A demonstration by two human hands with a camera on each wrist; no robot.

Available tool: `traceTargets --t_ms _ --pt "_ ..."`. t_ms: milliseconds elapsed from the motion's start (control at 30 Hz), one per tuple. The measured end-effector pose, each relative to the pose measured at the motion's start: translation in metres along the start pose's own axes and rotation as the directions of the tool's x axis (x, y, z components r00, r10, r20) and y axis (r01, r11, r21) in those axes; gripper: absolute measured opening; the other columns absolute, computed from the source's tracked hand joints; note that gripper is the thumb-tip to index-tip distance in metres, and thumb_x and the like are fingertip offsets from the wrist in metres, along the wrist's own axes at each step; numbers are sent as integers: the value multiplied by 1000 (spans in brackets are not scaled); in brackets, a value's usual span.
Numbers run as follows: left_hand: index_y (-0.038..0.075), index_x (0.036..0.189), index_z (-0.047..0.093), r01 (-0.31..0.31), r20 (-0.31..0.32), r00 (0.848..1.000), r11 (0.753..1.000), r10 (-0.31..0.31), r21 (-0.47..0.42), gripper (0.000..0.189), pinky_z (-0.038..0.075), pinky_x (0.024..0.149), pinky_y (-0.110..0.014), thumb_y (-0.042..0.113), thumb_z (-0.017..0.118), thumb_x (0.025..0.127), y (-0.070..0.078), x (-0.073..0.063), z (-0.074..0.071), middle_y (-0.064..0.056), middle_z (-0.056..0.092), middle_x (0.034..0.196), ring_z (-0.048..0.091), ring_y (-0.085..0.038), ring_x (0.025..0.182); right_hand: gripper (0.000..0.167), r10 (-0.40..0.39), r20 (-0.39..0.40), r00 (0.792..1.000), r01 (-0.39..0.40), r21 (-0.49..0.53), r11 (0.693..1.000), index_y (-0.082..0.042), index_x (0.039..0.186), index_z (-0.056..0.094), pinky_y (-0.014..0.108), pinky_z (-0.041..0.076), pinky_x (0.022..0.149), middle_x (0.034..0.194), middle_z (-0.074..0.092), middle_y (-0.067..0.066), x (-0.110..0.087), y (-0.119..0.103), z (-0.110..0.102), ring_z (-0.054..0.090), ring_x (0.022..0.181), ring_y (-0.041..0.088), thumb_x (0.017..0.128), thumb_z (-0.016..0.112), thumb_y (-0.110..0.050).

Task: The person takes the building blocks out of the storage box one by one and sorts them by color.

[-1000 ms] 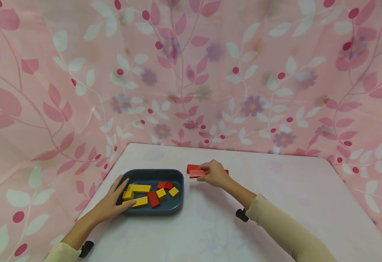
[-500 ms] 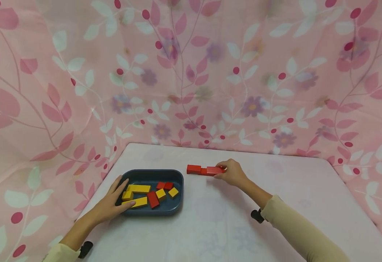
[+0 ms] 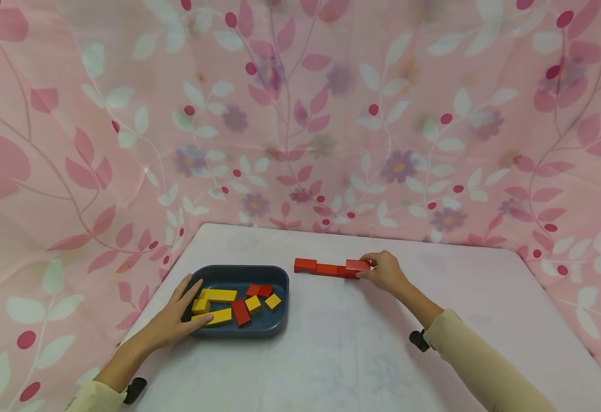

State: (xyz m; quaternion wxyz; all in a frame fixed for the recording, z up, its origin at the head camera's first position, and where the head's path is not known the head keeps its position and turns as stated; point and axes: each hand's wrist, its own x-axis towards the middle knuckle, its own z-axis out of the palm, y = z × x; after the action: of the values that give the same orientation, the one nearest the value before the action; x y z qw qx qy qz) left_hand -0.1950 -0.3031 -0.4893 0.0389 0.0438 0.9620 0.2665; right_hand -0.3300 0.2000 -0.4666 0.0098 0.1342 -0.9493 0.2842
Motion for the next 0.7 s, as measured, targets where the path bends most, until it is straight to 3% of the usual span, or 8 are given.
traceTargets --t_ms 200,333,533,700 --pt "23 160 16 -3 9 1000 1000 3 2 101 35 103 -74 71 61 83 0 -1 0 -11 -3 167 26 -49 144 38 4 49 999 -4 12 1000 -5 117 71 27 51 62 101 67 16 -1 21 -7 56 88 27 83 80 -19" --pt "23 160 16 -5 9 1000 1000 5 6 101 35 103 -74 71 61 83 1 0 -1 -11 -3 167 27 -49 144 38 24 83 996 -28 52 998 -4 118 69 26 51 60 98 66 15 0 40 -12 57 80 23 84 78 -18" --pt "24 160 17 5 19 1000 1000 -5 5 100 36 102 -74 70 61 83 2 -2 -2 -12 -3 167 27 -50 144 40 39 149 988 -40 3 999 -4 116 69 28 50 65 100 66 17 2 63 -15 57 82 24 82 80 -23" --pt "23 159 18 3 12 1000 1000 -3 9 99 37 102 -73 70 61 83 3 -1 -2 -13 -3 167 28 -51 143 43 71 178 982 -66 -32 997 -5 116 69 30 49 70 101 65 17 5 68 -15 55 86 26 81 81 -27"
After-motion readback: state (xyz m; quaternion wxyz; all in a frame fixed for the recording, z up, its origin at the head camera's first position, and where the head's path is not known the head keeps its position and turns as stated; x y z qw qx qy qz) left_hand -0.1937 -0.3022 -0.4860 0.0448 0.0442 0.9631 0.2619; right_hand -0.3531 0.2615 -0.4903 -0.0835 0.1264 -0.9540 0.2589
